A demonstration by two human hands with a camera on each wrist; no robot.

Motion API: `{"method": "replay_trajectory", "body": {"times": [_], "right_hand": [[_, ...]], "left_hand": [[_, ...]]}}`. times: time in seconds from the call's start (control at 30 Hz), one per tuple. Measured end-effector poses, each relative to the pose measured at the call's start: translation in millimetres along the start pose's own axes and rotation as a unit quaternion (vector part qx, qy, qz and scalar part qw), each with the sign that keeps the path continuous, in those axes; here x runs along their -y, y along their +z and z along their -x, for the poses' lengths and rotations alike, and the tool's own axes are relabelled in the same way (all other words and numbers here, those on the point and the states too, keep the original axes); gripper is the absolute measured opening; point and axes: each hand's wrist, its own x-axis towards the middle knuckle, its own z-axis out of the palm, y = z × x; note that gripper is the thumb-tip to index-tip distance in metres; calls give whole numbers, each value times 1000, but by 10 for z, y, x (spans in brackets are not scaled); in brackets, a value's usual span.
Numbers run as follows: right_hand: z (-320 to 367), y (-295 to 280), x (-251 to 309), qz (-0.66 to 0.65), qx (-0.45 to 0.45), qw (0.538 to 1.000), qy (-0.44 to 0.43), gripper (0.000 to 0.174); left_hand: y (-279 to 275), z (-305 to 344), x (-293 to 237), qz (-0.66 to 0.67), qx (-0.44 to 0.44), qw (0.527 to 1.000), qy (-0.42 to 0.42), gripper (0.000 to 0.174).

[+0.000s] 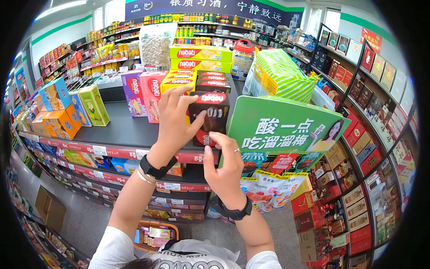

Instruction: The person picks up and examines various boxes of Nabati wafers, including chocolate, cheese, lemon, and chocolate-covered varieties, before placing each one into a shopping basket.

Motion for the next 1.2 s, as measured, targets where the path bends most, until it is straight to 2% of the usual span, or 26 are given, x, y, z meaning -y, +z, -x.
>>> {"method": "replay_trajectory", "body": {"times": [0.03,0.17,0.27,0.37,0.47,0.6,0.7,0.73,0.8,0.87,0.9,0.93,0.97,1.07,1.1,1.2], "right_hand": [[22,-21,-33,-2,-2,1000,8,29],[71,-41,-109,-10,-5,999,33,30],[88,-28,-157,-16,-4,999,45,32],[95,-31,-170,-27,-8,999,46,36],[100,-21,-166,-46,-21,998,42,42],[81,-22,-145,-59,16,997,40,55],[132,-32,-131,-59,110,992,29,64],[206,-39,-138,-94,160,981,64,70],[441,-43,-249,-195,268,932,147,72],[623,-64,-193,-251,324,885,218,76],[782,-37,-260,-244,329,889,204,78],[913,3,-335,-237,334,892,190,80],[944,23,-316,-206,308,920,124,82],[1200,89,-339,-372,277,824,325,86],[1219,76,-350,-358,287,832,310,85],[1229,5,-373,-298,266,845,355,82]], "left_hand": [[-18,18,-13,24,-27,999,7,42],[6,160,5,215,-23,974,-61,43],[-27,249,-13,279,15,952,-122,45],[-61,298,-34,314,-2,941,-126,50],[-133,273,-139,436,-132,876,-158,51],[-535,107,-250,469,-188,842,-192,56],[-803,77,-330,545,-155,777,-275,57],[-835,149,-331,541,-127,782,-284,58],[-880,389,-346,529,-72,788,-306,60],[-847,841,-346,501,4,784,-367,66],[-807,1052,-375,543,26,741,-394,65],[-766,1297,-371,541,47,729,-417,63],[-760,1471,-382,536,59,718,-440,63],[-777,1775,-389,518,67,707,-477,61],[-793,1845,-387,511,65,707,-484,61],[-901,2002,-330,444,124,737,-495,57]]}}
